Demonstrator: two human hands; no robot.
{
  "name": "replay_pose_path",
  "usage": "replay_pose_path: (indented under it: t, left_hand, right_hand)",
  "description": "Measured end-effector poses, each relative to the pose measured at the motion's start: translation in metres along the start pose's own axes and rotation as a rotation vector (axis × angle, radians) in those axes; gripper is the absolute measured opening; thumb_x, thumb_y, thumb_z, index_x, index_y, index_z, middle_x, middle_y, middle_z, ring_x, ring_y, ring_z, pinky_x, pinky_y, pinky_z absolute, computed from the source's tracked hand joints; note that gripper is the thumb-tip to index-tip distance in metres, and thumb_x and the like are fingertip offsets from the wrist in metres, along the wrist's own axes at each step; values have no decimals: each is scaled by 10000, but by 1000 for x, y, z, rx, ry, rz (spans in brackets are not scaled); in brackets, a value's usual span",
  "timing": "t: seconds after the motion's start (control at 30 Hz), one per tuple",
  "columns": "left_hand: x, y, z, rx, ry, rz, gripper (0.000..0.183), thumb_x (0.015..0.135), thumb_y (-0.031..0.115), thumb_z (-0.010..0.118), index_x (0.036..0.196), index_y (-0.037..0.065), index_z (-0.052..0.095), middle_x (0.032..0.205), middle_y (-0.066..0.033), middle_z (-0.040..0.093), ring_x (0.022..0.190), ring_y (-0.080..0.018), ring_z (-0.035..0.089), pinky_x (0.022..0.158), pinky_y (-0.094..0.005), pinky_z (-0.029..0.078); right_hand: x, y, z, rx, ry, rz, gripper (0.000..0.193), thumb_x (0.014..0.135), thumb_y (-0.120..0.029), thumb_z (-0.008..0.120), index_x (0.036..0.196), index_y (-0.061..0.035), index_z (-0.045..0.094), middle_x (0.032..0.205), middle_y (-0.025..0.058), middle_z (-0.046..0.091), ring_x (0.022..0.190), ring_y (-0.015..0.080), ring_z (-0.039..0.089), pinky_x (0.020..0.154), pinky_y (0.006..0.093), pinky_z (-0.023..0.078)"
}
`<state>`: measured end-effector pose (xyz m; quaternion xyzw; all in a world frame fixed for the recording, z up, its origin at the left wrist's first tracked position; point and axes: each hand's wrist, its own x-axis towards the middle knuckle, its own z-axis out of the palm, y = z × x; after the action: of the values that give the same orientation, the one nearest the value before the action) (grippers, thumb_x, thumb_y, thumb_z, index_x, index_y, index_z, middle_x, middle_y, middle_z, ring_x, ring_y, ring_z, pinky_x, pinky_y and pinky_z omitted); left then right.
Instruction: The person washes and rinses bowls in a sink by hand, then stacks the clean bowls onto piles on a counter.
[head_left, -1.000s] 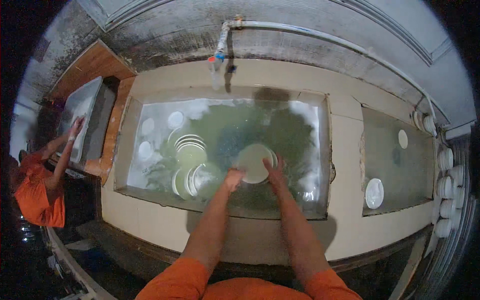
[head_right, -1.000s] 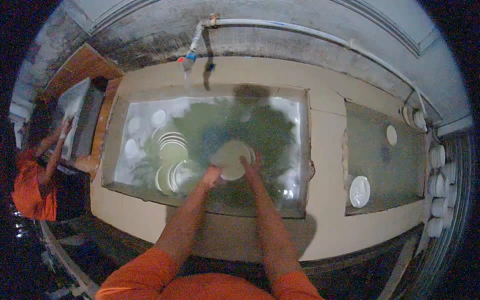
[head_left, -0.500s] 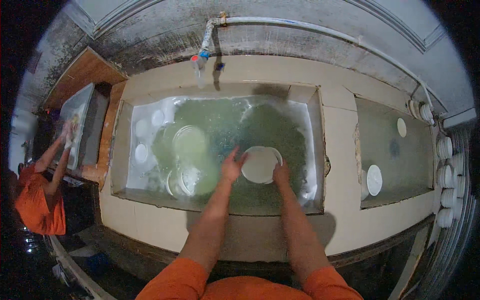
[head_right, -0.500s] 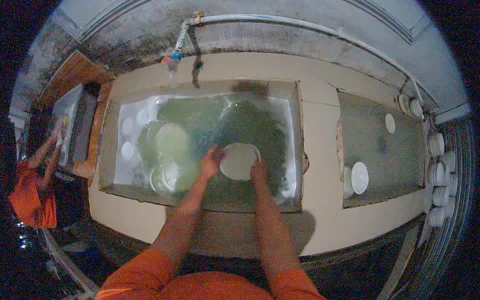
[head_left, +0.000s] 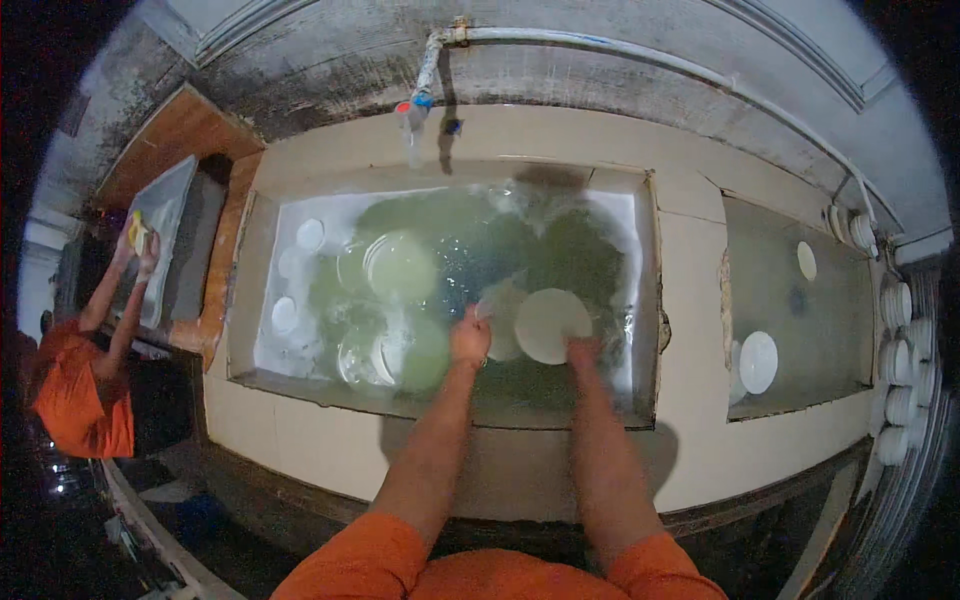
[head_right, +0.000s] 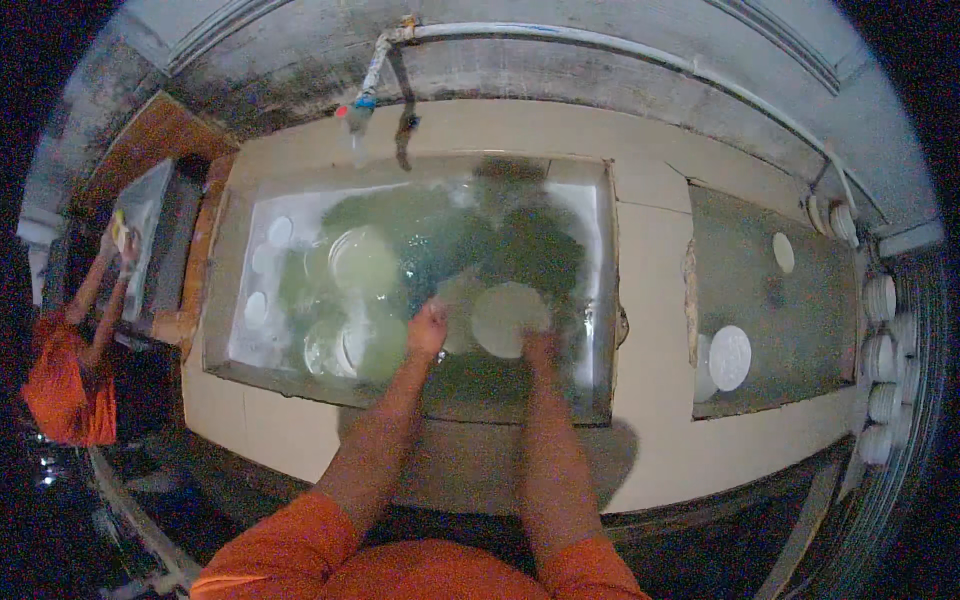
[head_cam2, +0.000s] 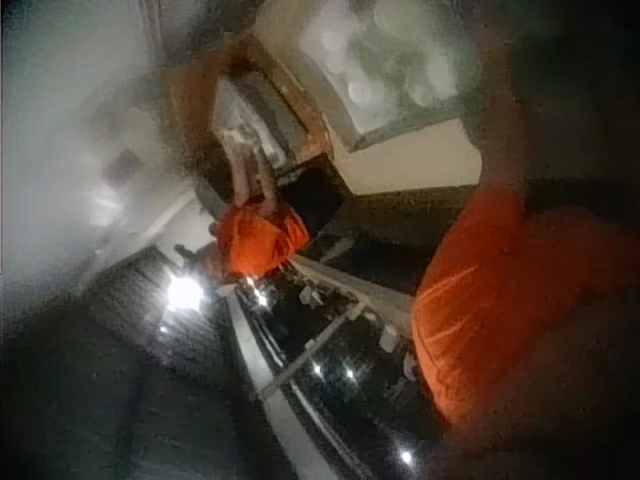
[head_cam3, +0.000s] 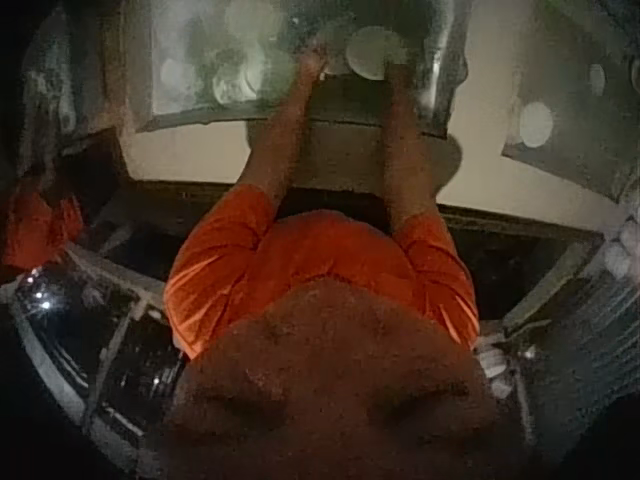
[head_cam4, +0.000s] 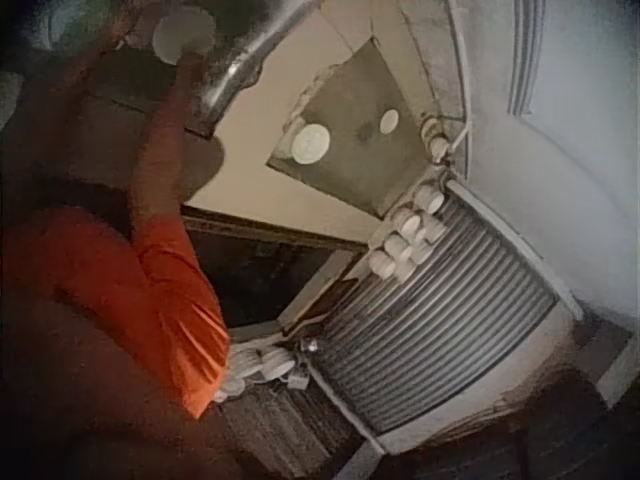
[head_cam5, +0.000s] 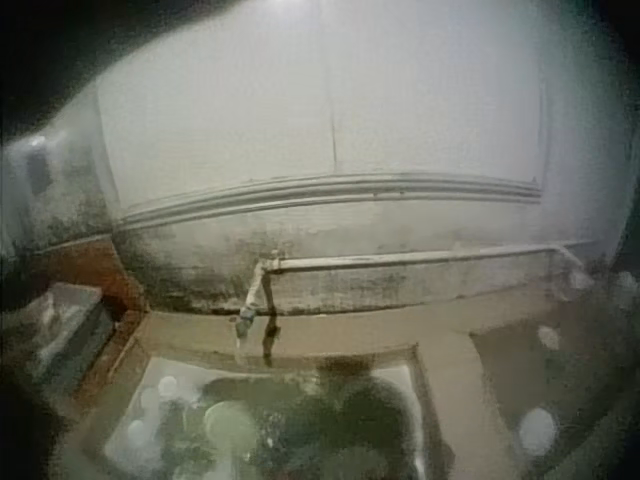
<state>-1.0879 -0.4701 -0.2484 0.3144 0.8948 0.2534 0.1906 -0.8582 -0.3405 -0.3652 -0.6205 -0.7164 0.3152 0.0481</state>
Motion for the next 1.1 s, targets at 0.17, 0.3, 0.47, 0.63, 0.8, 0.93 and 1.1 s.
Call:
replay_pose_path:
  t: [0.17,0.3,0.47,0.63,0.8,0.93,1.1]
  left_hand:
    - [-3,-61,25,59,-258,45,413,865,349,507,1154,69,598,958,-220,650,871,-376,630,766,-459,497]
    - [2,27,63,63,-538,195,414,865,337,523,1152,47,598,1050,-210,632,978,-348,606,850,-432,472]
    - [-4,-34,-11,-171,-481,-62,452,888,308,549,1266,67,492,1173,-158,568,1066,-290,556,930,-421,425]
    - [-23,118,-50,-1573,-574,-506,550,916,297,562,1384,91,359,1304,-104,492,1172,-240,491,1009,-402,380]
    - [-1,160,-38,-1006,-687,440,565,898,257,607,1383,80,377,1376,-90,434,1243,-226,432,1058,-376,342]
    - [18,173,-40,-897,-855,335,619,862,229,644,1385,45,371,1359,-91,460,1215,-248,460,1044,-406,359]
    - [56,34,-56,14,-561,398,622,773,164,646,1363,191,451,1380,-121,464,1260,-314,445,1047,-409,370]
  right_hand:
    - [-26,-31,45,-57,-460,-68,451,897,-320,535,1216,-1,546,1204,217,566,1091,348,549,922,442,438]
    - [35,66,-1,-66,-506,160,464,897,-315,532,1271,-42,520,1283,143,536,1110,332,543,917,430,449]
    - [-52,-134,-59,643,-578,117,489,861,-259,601,1288,-47,494,1270,155,533,1151,275,513,968,402,407]
    - [-72,-187,-200,508,-68,-410,571,813,-222,667,1324,-76,460,1244,167,562,1101,322,553,949,414,423]
    - [-84,-203,-298,265,114,-735,616,738,-296,713,1295,-138,503,1150,163,598,1050,348,573,918,425,453]
    - [-81,-129,-372,68,559,-423,471,862,-100,544,1316,-9,459,1181,196,575,1072,283,566,935,384,430]
    - [-38,9,-450,-53,804,8,504,821,-59,558,1315,-25,470,1215,215,573,1106,352,566,926,423,437]
